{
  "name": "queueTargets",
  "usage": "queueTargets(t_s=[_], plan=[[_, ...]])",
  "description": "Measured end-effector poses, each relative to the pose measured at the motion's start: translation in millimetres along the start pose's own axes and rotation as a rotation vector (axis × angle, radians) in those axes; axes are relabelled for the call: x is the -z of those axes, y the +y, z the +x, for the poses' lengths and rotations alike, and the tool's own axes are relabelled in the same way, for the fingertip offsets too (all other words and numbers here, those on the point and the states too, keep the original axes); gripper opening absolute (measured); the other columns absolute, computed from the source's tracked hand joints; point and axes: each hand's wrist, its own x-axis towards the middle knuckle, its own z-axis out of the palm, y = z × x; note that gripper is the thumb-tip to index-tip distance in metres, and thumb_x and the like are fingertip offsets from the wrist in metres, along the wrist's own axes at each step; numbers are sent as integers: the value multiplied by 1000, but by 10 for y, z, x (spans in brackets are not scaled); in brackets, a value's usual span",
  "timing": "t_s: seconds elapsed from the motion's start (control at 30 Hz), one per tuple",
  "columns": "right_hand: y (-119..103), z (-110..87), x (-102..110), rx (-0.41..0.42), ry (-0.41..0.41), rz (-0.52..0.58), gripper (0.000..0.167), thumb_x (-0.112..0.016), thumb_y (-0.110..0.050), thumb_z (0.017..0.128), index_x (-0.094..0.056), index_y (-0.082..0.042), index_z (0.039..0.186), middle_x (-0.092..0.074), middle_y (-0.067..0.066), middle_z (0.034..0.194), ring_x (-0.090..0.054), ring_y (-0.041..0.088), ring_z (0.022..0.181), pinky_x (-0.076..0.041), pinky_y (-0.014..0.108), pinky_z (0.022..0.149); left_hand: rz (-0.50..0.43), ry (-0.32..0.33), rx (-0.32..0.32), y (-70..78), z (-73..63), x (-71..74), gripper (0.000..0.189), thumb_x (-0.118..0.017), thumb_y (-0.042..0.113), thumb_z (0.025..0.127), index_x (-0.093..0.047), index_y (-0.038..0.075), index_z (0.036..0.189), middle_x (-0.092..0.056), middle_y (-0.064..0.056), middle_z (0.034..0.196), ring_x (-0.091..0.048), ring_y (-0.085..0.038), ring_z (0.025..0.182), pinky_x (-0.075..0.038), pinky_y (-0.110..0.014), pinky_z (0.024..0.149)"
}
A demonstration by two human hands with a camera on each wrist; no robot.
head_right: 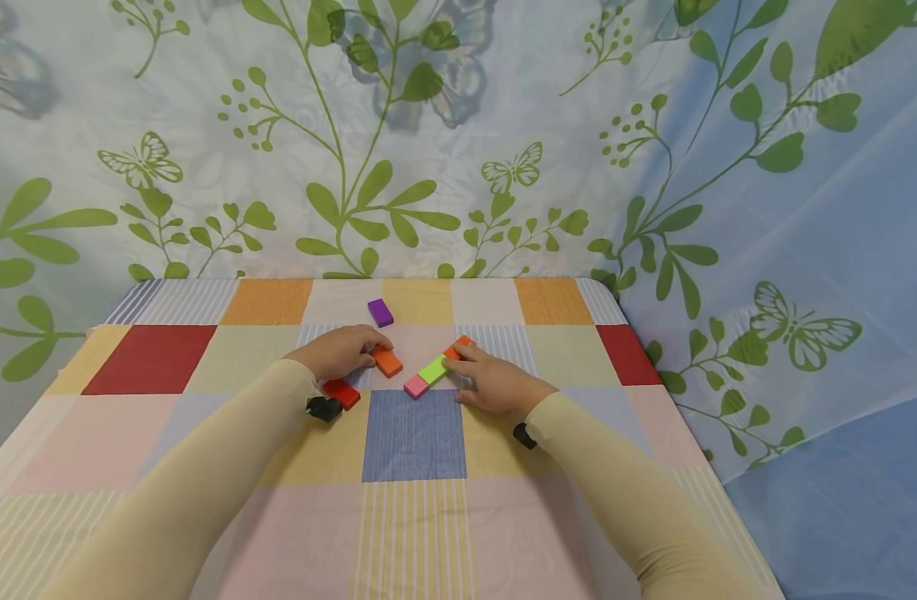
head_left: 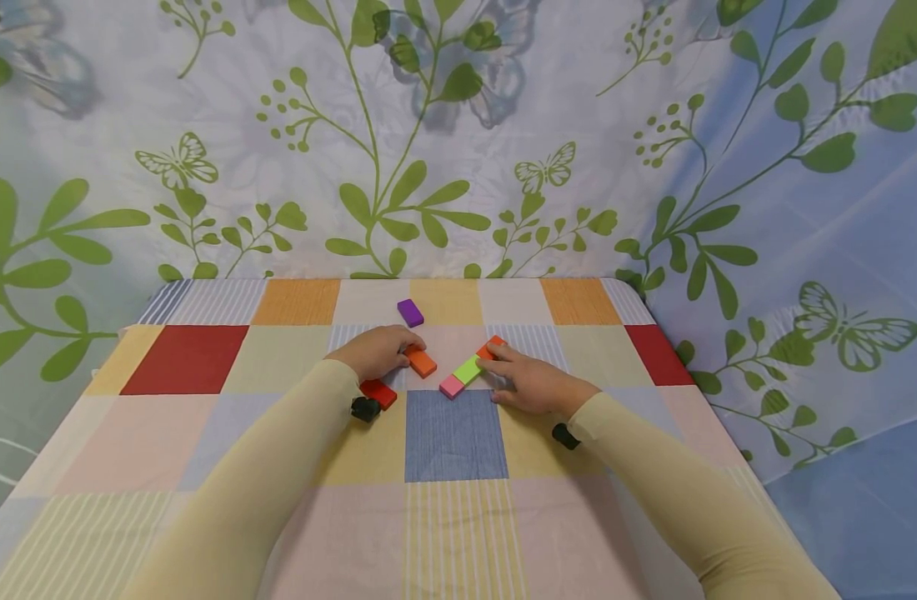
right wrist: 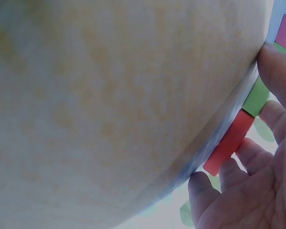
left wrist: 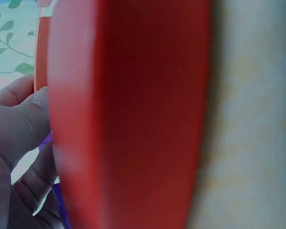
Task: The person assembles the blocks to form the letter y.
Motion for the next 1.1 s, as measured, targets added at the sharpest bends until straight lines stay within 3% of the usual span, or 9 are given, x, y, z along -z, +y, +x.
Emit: queueTargets(t_s=[0.3,0.53,1.1], plan=[[-12,-7,11,13,3,-6,72,-69,-33,103,-37,-14,165,-21,19,175,-32,42,158,-40,53,122,15,-14,-11,46,1,14,39,-66,17,104,-66,22,143,-61,-6,149,-54,-31,142,-39,-51,124],[-19,-8,13,9,3,-9,72,-69,-33,103,-36,-15,165,-21,18,175,-34,41,157,-41,52,122,63,-12,-55,73,46,-7,39,-65,18,105,-66,22,143,-62,-7,148,-54,-31,141,-40,-50,124],[-12,7,11,-3,-9,-11,73,-70,-34,103,-36,-16,165,-21,17,175,-34,40,157,-41,52,122,63,-21,-77,175,82,-28,41,-61,17,106,-64,25,146,-58,-6,154,-49,-34,148,-36,-52,126]])
